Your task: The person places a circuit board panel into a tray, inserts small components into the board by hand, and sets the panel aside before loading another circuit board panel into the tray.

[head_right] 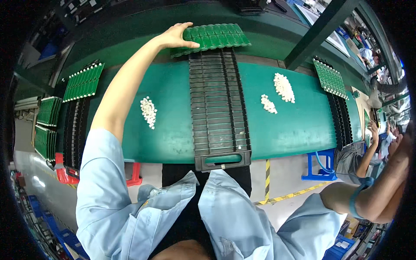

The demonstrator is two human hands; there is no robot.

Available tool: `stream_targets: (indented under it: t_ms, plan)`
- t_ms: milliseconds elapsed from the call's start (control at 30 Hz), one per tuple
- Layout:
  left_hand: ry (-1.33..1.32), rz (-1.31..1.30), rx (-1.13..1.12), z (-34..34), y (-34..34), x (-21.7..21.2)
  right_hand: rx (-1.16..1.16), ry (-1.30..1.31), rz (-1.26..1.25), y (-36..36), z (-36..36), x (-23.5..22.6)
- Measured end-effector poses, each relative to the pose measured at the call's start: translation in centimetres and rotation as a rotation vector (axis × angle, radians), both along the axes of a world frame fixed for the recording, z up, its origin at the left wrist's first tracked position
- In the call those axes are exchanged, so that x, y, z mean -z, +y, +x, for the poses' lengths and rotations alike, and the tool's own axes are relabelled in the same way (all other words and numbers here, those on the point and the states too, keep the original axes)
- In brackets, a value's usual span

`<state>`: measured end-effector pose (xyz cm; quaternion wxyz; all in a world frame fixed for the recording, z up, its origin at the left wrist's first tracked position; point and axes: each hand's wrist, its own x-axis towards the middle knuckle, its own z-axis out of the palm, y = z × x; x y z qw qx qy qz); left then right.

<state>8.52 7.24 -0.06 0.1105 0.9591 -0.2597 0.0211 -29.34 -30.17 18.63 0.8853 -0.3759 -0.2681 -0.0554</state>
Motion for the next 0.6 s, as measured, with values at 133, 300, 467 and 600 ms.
stream_targets:
  t_ms: [133, 300, 467, 600]
  plan:
    - [0.024, -0.016, 0.129, 2.5, -5.7, 2.2, 0.237, 0.035, -0.016, 8.1, -1.6, 2.2]
    - [0.143, 0.153, 0.138, 3.0, -7.3, 2.1, 0.313, 0.293, -0.115, 9.6, 4.5, 11.0]
    - [0.223, 0.126, 0.156, 2.5, -6.6, 0.9, 0.324, 0.506, -0.162, 8.9, 8.4, 16.6]
    - [0.221, 0.016, 0.14, 2.3, -5.9, 0.0, 0.311, 0.596, -0.155, 8.6, 9.9, 19.2]
